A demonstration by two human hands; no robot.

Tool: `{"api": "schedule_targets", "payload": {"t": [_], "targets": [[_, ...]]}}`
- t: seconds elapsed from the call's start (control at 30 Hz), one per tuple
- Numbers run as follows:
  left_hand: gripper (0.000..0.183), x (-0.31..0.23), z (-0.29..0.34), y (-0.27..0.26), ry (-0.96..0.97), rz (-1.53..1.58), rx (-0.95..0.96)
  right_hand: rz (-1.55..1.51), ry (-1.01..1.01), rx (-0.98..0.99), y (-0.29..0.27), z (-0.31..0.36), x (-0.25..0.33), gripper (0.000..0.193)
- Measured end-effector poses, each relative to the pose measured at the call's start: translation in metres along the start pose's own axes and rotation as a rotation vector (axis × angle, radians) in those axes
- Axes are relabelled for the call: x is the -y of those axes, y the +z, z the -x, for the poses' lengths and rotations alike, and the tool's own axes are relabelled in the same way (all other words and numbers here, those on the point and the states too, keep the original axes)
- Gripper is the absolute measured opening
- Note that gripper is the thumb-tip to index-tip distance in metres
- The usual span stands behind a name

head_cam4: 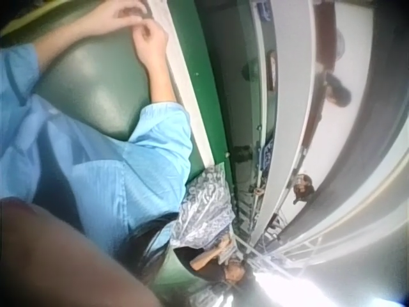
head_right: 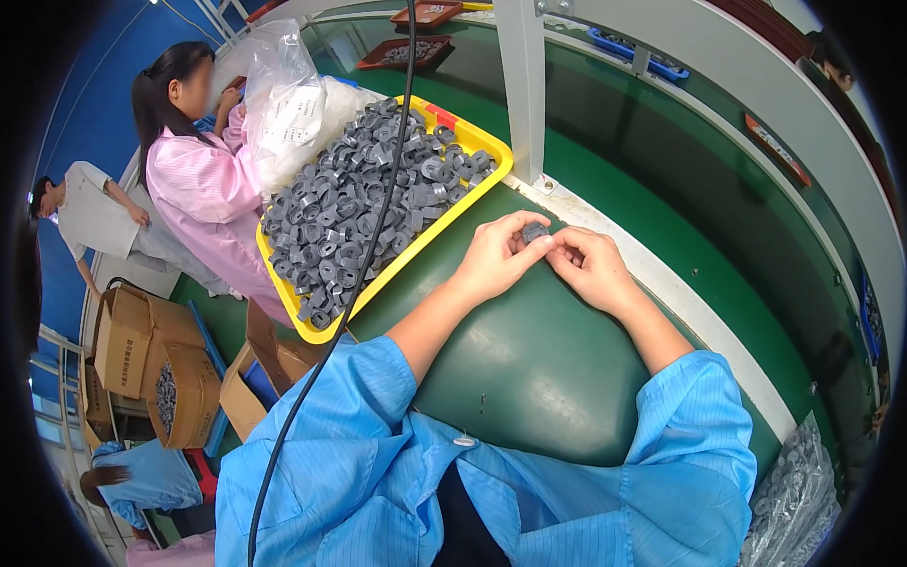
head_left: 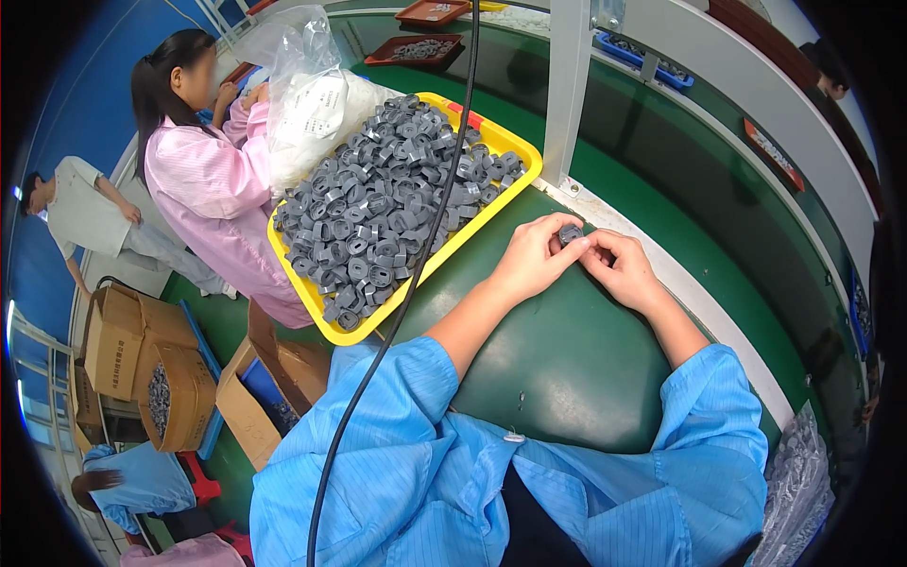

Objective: The person fits small white plastic clips into grey plastic circular components by hand, assembling them on a production line.

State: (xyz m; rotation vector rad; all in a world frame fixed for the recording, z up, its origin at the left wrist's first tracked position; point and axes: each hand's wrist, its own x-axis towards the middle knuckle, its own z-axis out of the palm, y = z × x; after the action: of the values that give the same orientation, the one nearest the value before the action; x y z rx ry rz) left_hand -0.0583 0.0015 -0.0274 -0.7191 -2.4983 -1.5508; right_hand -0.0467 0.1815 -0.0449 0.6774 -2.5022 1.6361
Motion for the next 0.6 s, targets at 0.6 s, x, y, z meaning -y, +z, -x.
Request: {"api": "schedule_targets", "payload": {"t": [0.6], "targets": [[0.031,0.0011,0.0035,0.0025,0.048,-0.05,0.001,0.035,-0.043,-0.021,0.0018,0.0039,-0.0047,0.013]]}}
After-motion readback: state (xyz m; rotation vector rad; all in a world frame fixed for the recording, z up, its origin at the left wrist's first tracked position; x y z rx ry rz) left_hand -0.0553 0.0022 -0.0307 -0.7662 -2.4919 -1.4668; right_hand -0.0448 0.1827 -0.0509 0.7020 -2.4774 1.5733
